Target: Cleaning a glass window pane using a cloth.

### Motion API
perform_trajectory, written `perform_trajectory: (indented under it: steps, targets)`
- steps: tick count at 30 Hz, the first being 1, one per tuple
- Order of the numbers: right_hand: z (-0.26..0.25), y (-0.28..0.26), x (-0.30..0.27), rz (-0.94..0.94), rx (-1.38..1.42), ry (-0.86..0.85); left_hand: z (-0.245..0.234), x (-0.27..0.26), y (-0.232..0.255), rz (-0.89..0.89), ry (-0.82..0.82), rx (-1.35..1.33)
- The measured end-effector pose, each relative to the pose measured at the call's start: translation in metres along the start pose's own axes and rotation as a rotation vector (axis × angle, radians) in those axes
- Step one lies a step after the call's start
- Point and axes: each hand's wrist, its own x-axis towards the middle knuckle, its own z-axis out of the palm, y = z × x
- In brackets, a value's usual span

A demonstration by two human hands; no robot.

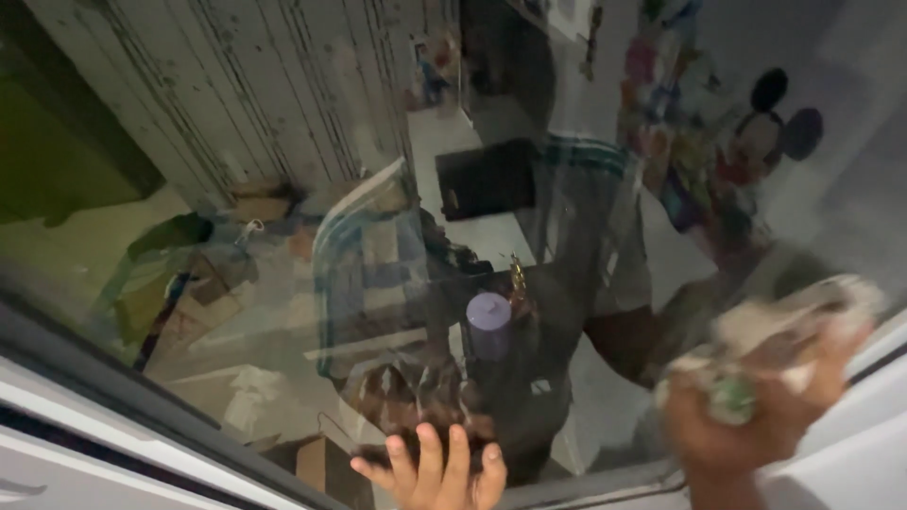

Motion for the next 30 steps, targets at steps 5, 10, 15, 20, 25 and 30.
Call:
perform_trajectory:
  steps: [5,10,15,20,25,30]
  targets:
    - [0.026,0.000,-0.061,-0.214,0.094,0.002,0.002,0.000,-0.002,0.028,-0.019,0.022]
    - [0.021,0.034,-0.079,-0.483,-0.151,0.001,0.008,-0.006,-0.002,0.038,-0.009,0.038]
    - [0.006,0.004,-0.015,0.055,-0.008,0.008,0.002,-0.005,0.001,0.004,-0.064,-0.006]
    - [0.030,0.005,-0.069,-0.149,0.041,0.037,0.014,-0.008,0.001,0.025,0.027,0.022]
    - [0.043,0.026,-0.069,-0.441,-0.016,0.314,0.016,-0.014,0.000,0.016,-0.041,0.033]
    - [0.016,-0.029,-0.001,0.068,0.072,0.104,0.013,-0.013,0.003,0.008,-0.033,0.006]
